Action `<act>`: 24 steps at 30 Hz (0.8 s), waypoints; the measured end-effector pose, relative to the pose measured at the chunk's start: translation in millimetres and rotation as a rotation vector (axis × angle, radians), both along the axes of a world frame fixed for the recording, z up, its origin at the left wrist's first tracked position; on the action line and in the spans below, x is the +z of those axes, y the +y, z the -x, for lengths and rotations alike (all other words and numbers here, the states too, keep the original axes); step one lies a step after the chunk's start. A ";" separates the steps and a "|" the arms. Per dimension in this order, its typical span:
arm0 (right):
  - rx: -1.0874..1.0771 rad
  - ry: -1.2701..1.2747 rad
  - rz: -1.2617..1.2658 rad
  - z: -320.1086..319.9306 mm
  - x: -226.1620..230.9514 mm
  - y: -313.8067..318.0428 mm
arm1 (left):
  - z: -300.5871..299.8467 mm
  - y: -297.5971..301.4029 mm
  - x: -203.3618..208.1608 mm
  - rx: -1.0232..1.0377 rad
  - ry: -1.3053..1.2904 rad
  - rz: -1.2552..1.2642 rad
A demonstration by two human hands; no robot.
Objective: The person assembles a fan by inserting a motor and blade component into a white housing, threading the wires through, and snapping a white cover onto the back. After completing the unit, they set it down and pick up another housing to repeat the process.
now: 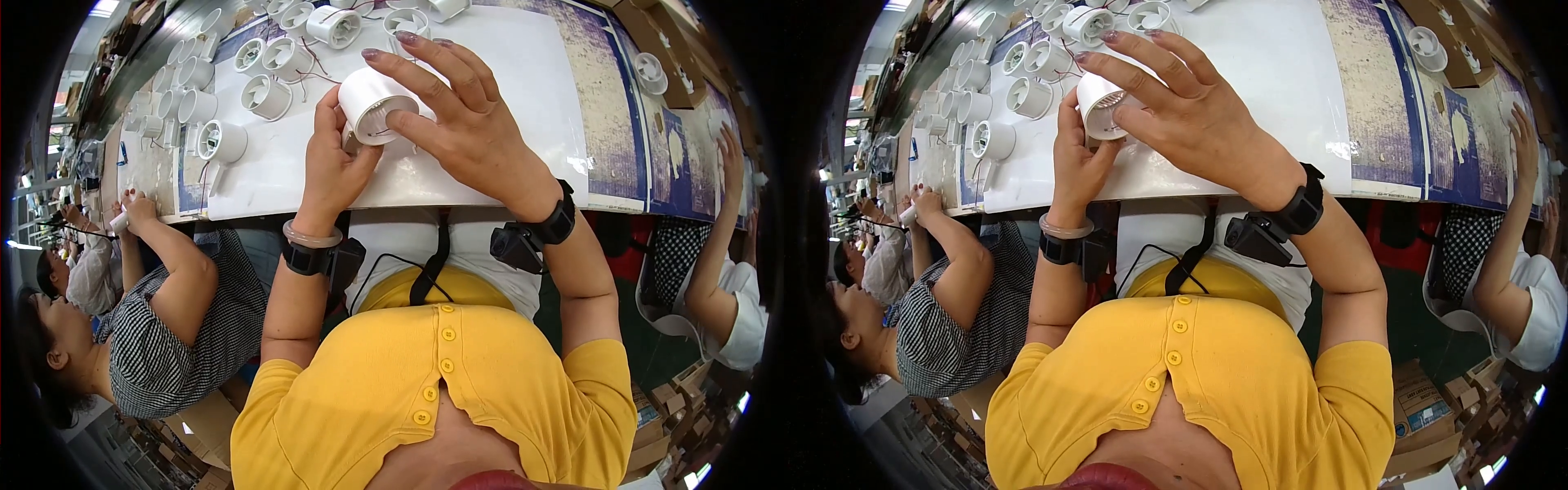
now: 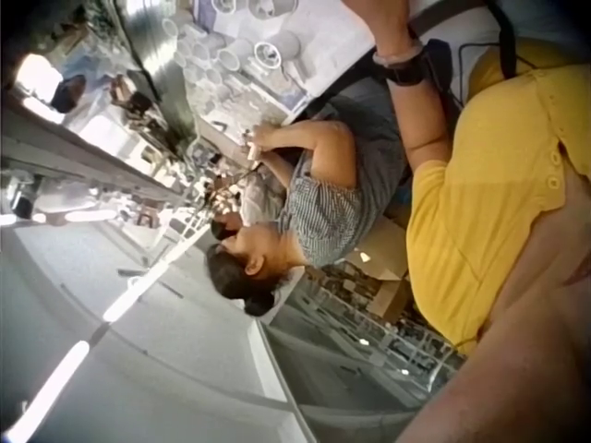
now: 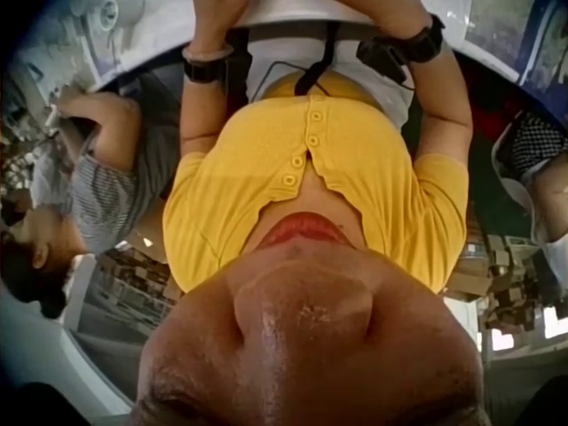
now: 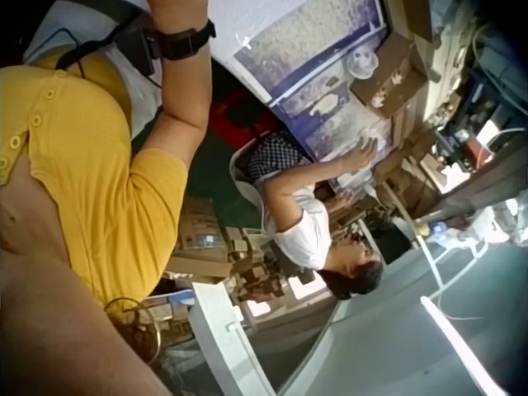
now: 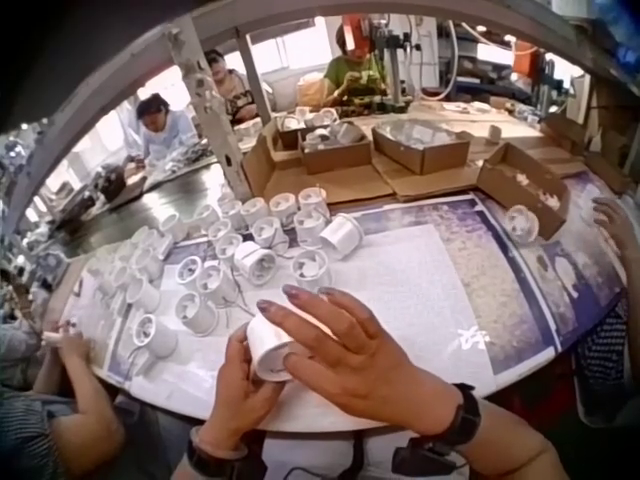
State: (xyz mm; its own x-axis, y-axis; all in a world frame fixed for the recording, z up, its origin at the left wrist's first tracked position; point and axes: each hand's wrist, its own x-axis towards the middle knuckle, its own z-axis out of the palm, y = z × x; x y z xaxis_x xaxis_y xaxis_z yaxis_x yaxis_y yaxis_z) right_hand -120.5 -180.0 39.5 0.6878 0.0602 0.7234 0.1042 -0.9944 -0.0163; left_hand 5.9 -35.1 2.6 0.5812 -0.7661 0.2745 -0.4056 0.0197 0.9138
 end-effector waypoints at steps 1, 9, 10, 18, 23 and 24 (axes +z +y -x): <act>0.000 0.001 -0.001 -0.7 0.9 -0.2 | -0.3 0.3 -0.4 0.000 0.001 -0.001; 0.032 0.068 -0.113 -7.6 2.8 2.5 | -0.2 -1.8 8.3 -0.028 0.024 -0.105; 0.035 0.077 -0.160 -7.3 1.4 2.7 | 0.1 -1.0 9.8 -0.075 0.111 -0.078; 0.050 0.069 -0.332 1.9 1.1 -7.4 | 3.5 -1.0 11.6 -0.181 0.511 0.052; 0.053 0.060 -0.336 19.8 -0.9 -25.2 | 4.7 -1.0 12.8 -0.172 0.420 0.041; 0.057 0.079 -0.333 21.3 -0.7 -26.4 | 4.9 -1.1 13.1 -0.171 0.416 0.038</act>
State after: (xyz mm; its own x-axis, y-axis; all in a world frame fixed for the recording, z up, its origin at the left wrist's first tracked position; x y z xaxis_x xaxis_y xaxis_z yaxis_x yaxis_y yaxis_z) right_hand -141.7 -206.4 38.8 0.7448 -0.1307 0.6544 0.1449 -0.9256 -0.3497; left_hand 0.9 -36.2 15.7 0.5143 -0.8544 0.0736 0.0084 0.0909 0.9958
